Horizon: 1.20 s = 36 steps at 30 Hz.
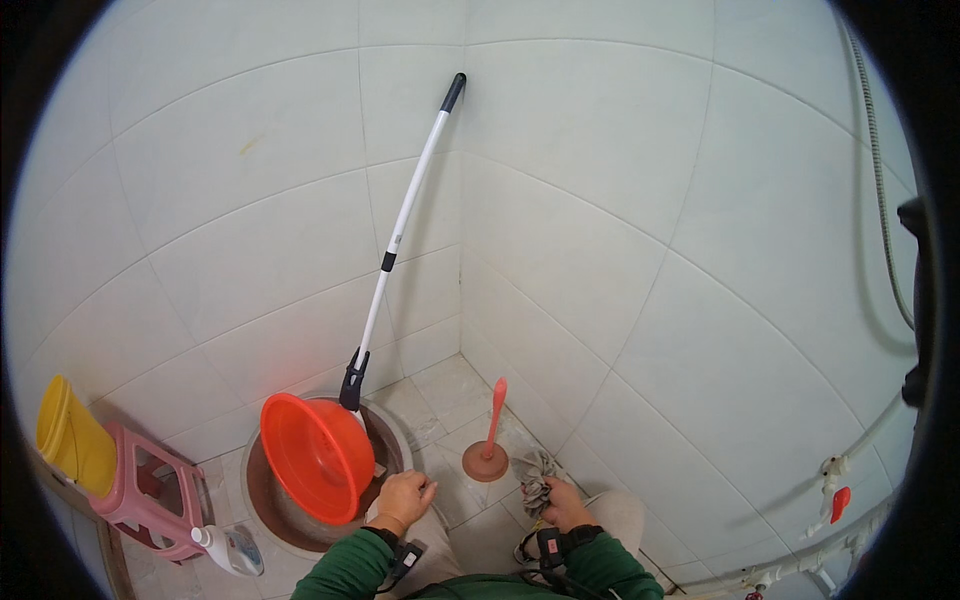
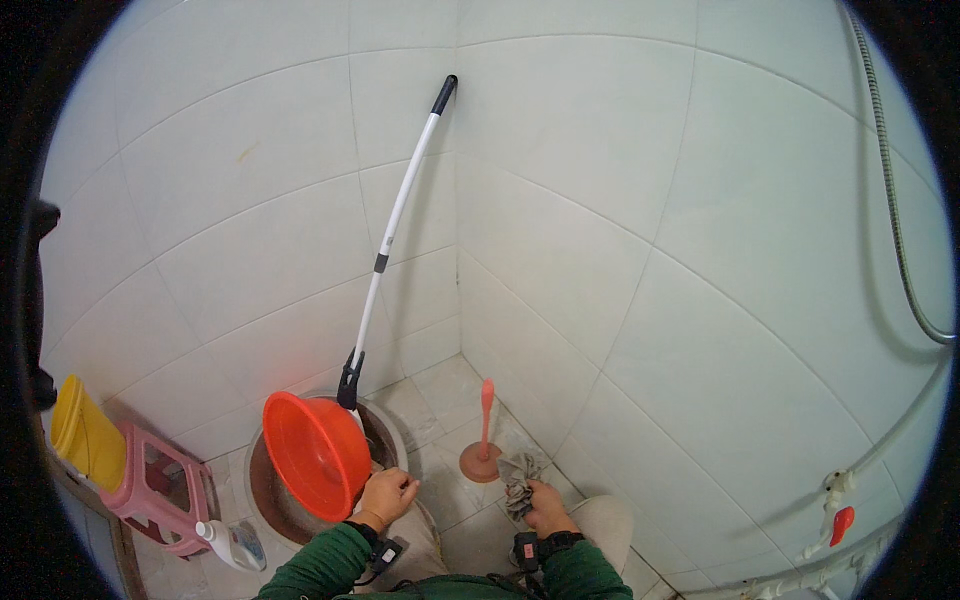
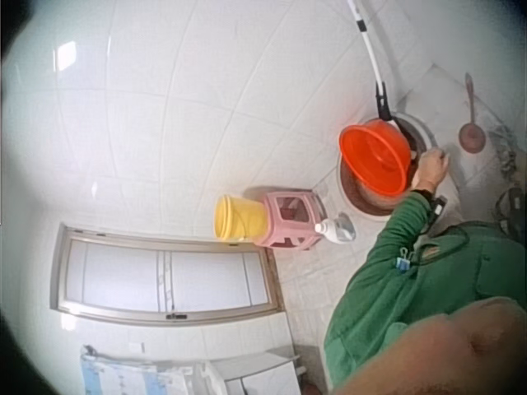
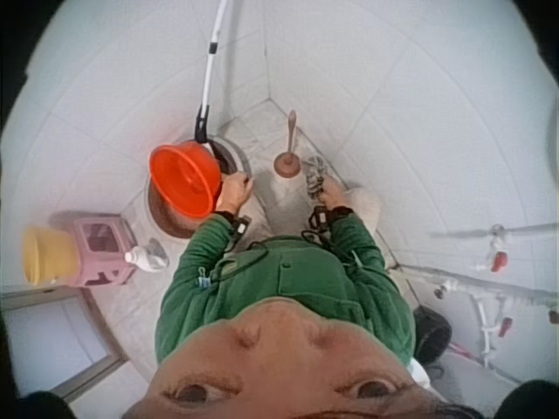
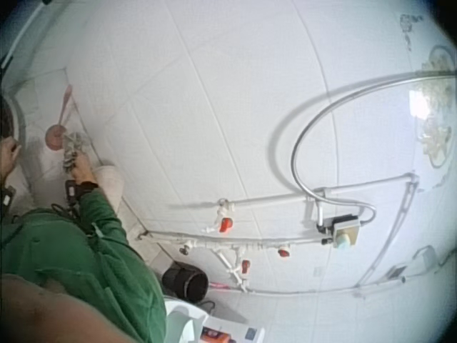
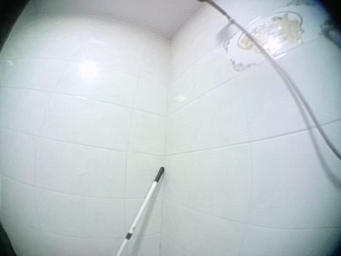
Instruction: The person wipes the tiled floor and lower wall of a bathroom using a cloth. They move a small wooden stool to access different areas and continue scrubbing the grout lines and wall base.
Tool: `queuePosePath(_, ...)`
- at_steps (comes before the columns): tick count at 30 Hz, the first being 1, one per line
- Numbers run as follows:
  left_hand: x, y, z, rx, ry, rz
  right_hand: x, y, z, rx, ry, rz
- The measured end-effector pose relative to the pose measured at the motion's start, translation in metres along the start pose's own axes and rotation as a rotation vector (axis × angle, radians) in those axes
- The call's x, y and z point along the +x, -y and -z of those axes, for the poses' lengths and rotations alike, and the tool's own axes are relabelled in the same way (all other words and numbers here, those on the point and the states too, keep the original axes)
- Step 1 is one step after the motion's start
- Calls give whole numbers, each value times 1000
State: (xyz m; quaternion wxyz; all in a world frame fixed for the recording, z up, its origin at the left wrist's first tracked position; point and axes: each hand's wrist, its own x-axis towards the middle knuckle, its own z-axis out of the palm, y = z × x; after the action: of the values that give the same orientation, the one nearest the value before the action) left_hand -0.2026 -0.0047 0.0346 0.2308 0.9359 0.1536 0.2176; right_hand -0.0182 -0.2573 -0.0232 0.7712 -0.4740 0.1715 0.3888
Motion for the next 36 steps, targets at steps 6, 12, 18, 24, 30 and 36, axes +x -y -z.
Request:
queuePosePath(6,0,1,2,12,17,7,4,-4,3,-57,5,10)
queuePosePath(12,-1,4,2,14,13,10,11,-9,7,17,65,15)
queuePosePath(18,-3,8,2,13,-1,17,9,-3,6,98,53,-1)
queuePosePath(24,-2,10,-2,29,-9,22,-30,63,-15,176,105,187)
queuePosePath(30,-2,9,-3,-6,6,7,-84,161,-19,-2,74,418)
queuePosePath(36,-2,14,4,-65,24,42,-75,222,-4,-450,28,682)
